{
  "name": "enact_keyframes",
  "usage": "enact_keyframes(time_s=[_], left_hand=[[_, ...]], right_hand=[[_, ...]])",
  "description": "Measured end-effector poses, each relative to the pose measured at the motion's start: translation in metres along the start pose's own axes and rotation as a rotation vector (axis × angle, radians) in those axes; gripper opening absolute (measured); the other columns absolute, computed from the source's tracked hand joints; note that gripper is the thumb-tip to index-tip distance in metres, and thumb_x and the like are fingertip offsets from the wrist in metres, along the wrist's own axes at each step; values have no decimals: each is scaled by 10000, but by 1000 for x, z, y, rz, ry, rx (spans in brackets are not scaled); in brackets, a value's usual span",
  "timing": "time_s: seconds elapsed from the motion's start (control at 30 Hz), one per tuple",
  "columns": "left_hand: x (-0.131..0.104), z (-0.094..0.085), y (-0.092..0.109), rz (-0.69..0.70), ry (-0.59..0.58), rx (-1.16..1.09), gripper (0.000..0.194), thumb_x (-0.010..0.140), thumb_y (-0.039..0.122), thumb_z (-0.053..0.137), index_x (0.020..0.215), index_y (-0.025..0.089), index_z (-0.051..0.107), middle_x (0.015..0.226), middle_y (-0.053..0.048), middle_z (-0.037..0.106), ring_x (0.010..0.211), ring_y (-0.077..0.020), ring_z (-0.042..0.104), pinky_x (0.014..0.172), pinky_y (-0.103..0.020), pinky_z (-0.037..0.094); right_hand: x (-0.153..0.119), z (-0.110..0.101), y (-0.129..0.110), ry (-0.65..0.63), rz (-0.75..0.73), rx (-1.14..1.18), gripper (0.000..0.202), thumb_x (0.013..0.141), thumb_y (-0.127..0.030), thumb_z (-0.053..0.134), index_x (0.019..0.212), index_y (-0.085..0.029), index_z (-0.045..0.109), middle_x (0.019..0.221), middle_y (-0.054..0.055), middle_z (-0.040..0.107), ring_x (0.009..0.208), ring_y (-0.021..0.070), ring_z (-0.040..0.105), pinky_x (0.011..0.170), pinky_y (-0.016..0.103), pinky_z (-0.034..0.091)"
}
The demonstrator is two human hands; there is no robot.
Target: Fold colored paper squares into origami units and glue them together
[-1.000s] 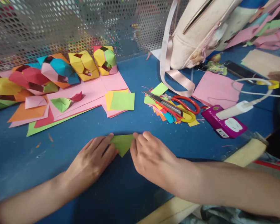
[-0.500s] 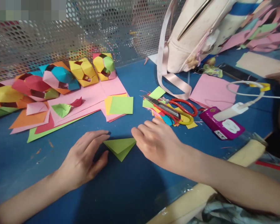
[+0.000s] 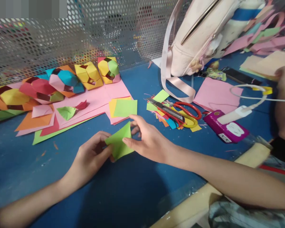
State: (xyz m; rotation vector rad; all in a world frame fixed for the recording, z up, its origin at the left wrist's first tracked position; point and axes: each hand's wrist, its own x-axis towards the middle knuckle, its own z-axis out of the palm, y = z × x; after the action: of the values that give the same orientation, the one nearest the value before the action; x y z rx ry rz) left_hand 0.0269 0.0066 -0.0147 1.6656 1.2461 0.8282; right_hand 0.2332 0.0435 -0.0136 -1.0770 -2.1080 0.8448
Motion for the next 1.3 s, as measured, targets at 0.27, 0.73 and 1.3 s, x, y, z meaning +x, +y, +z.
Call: enact_keyframes(time_s=[0.27, 0.73, 1.3], left_hand=[[7, 1, -6, 33, 51, 178, 105, 813, 177, 533, 915, 195, 519, 736, 18, 561, 622, -108, 550, 561, -236, 451], [13, -9, -23, 583, -123, 543, 270, 852, 79, 482, 1108, 156, 524, 916, -82, 609, 853, -174, 560, 733, -315, 480], [8, -17, -12, 592, -71, 731, 191, 832, 139, 530, 1021, 121, 553, 788, -78, 616, 725, -186, 568, 645, -320, 460]], right_hand=[[-1, 8, 2, -39, 44, -32, 556, 777, -90, 472, 1313, -159, 343, 975, 85, 623, 820, 173, 634, 651, 278, 524], [2, 14, 13, -68, -437, -379, 261, 827, -49, 406, 1038, -105, 550, 811, 80, 644, 761, 185, 555, 652, 305, 429], [-6, -9, 7, -87, -453, -555, 213, 838, -53, 430, 919, -123, 614, 722, 59, 653, 655, 169, 563, 636, 308, 385]])
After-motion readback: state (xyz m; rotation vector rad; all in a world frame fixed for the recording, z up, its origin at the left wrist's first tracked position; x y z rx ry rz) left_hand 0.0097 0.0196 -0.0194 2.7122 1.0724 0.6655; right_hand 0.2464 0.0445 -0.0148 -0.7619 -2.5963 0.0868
